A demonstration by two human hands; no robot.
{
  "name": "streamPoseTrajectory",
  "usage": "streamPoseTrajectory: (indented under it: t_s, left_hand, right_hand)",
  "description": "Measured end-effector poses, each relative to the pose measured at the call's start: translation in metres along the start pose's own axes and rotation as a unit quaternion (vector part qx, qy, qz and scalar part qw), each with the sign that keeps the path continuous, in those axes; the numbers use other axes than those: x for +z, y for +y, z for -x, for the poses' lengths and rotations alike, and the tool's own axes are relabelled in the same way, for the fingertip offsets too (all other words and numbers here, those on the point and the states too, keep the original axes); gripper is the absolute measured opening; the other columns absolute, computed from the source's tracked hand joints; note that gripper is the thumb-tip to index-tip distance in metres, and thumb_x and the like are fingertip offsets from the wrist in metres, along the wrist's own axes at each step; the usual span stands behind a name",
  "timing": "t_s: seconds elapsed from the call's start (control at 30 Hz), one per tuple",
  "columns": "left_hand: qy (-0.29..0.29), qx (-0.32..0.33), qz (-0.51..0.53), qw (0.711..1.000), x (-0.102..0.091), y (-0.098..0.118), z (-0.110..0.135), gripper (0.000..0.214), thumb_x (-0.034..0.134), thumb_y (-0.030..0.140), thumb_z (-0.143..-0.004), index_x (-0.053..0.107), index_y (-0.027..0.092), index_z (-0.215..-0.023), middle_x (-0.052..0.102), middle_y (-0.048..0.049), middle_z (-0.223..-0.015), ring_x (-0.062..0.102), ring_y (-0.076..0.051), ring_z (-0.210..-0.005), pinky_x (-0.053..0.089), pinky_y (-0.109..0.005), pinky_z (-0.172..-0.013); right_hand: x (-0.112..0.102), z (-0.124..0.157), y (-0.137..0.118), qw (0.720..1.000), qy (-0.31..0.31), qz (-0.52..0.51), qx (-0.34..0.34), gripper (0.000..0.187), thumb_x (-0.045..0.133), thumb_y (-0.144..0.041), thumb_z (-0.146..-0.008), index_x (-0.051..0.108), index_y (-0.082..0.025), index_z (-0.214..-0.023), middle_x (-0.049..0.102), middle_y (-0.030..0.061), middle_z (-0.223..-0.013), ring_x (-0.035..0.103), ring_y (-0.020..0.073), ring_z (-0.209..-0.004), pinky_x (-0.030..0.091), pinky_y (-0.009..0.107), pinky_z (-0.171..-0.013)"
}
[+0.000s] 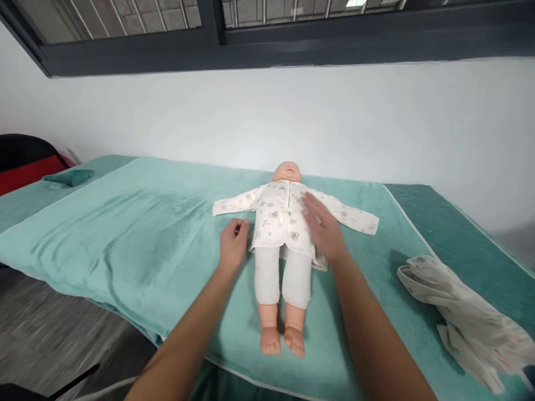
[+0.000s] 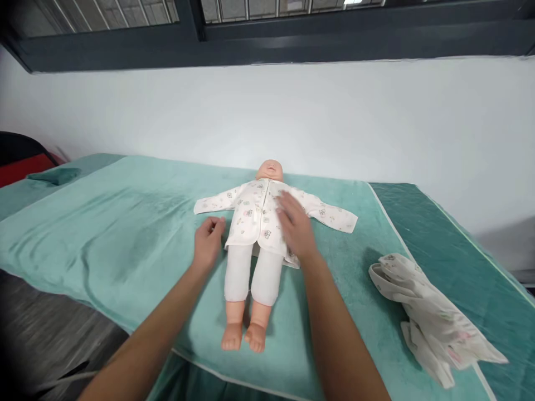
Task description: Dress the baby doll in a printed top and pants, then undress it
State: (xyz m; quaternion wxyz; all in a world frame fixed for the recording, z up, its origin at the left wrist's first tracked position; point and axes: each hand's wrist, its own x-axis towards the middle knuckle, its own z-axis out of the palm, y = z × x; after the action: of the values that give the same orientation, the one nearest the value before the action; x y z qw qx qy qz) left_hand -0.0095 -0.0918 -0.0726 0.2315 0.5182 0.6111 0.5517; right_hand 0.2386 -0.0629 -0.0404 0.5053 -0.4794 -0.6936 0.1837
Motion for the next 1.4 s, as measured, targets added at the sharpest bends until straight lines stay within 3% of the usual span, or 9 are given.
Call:
streamPoseTrajectory:
  t_s: [0.07,0.13,0.23,0.33,0.47,0.7,1.13,1.27,1.4]
  left_hand:
    - [0.049,0.065,-0.093,0.992,-0.013,-0.014,-0.025,0.018,0.058,0.033,-0.089,0.066,0.020,-0.097,0.065,-0.0066,-0.102,0.061,-0.021,-0.099,0.049,-0.031,-0.085]
    - [0.096,0.063,-0.199,0.973,-0.028,-0.028,-0.050,0.033,0.058,0.026,-0.087,0.067,0.017,-0.117,0.061,-0.0144,-0.125,0.055,-0.028,-0.123,0.045,-0.039,-0.105]
    - [0.054,0.009,-0.308,0.950,-0.043,-0.043,-0.073,0.050,0.055,0.021,-0.087,0.061,0.018,-0.137,0.062,-0.0174,-0.131,0.055,-0.034,-0.126,0.044,-0.049,-0.108]
    - [-0.005,0.004,-0.370,0.929,-0.044,-0.045,-0.078,0.054,0.048,0.019,-0.091,0.057,0.027,-0.144,0.065,-0.0137,-0.135,0.056,-0.038,-0.127,0.044,-0.056,-0.106]
    - [-0.014,0.003,-0.386,0.922,-0.041,-0.042,-0.076,0.052,0.044,0.023,-0.094,0.058,0.027,-0.144,0.064,-0.0127,-0.141,0.055,-0.037,-0.129,0.044,-0.056,-0.105]
    - [-0.013,-0.001,-0.416,0.909,-0.042,-0.041,-0.084,0.050,0.038,0.020,-0.095,0.062,0.023,-0.139,0.072,-0.0162,-0.123,0.059,-0.035,-0.125,0.046,-0.050,-0.100]
    - [0.062,-0.050,-0.382,0.921,-0.044,-0.048,-0.092,0.051,0.038,0.019,-0.096,0.064,0.024,-0.139,0.072,-0.0155,-0.124,0.067,-0.036,-0.113,0.051,-0.049,-0.092]
    - [0.088,-0.035,-0.347,0.933,-0.044,-0.047,-0.089,0.052,0.037,0.015,-0.095,0.063,0.024,-0.139,0.066,-0.0119,-0.138,0.063,-0.035,-0.122,0.051,-0.049,-0.097]
    - [0.073,-0.004,-0.324,0.943,-0.045,-0.046,-0.089,0.054,0.038,0.007,-0.090,0.067,0.021,-0.134,0.061,-0.0062,-0.145,0.060,-0.030,-0.128,0.050,-0.043,-0.105]
  right_hand:
    - [-0.026,-0.005,0.025,0.990,0.103,0.071,0.069,0.048,0.050,-0.041,-0.095,0.062,-0.021,-0.137,0.057,0.0113,-0.149,0.051,0.0266,-0.139,0.035,0.050,-0.120]
    - [-0.060,-0.007,0.054,0.959,0.148,0.193,0.142,0.055,0.054,-0.036,-0.088,0.060,-0.010,-0.136,0.059,0.0205,-0.143,0.051,0.0316,-0.136,0.035,0.052,-0.118]
    - [-0.109,-0.001,0.088,0.896,0.146,0.334,0.256,0.064,0.062,-0.041,-0.082,0.059,-0.001,-0.133,0.062,0.0285,-0.132,0.054,0.0387,-0.129,0.040,0.054,-0.110]
    - [-0.132,0.003,0.103,0.867,0.102,0.358,0.331,0.061,0.062,-0.047,-0.084,0.062,-0.005,-0.129,0.069,0.0240,-0.115,0.062,0.0374,-0.115,0.048,0.049,-0.098]
    - [-0.124,-0.008,0.107,0.888,0.070,0.334,0.308,0.042,0.058,-0.035,-0.086,0.068,-0.014,-0.120,0.072,0.0156,-0.109,0.066,0.0291,-0.100,0.050,0.040,-0.089]
    - [-0.118,-0.034,0.128,0.922,0.170,0.259,0.231,0.036,0.057,-0.028,-0.083,0.068,-0.014,-0.114,0.070,0.0126,-0.101,0.063,0.0244,-0.089,0.049,0.039,-0.088]
    - [-0.126,-0.021,0.127,0.886,0.173,0.316,0.290,0.033,0.058,-0.028,-0.080,0.066,-0.014,-0.110,0.069,0.0134,-0.096,0.065,0.0314,-0.092,0.050,0.049,-0.089]
    - [-0.127,-0.018,0.123,0.888,0.168,0.337,0.264,0.035,0.054,-0.023,-0.081,0.066,-0.011,-0.112,0.069,0.0166,-0.101,0.065,0.0325,-0.096,0.051,0.052,-0.092]
    - [-0.123,-0.017,0.117,0.902,0.152,0.355,0.192,0.040,0.050,-0.012,-0.078,0.066,-0.008,-0.114,0.064,0.0241,-0.124,0.057,0.0367,-0.121,0.043,0.057,-0.106]
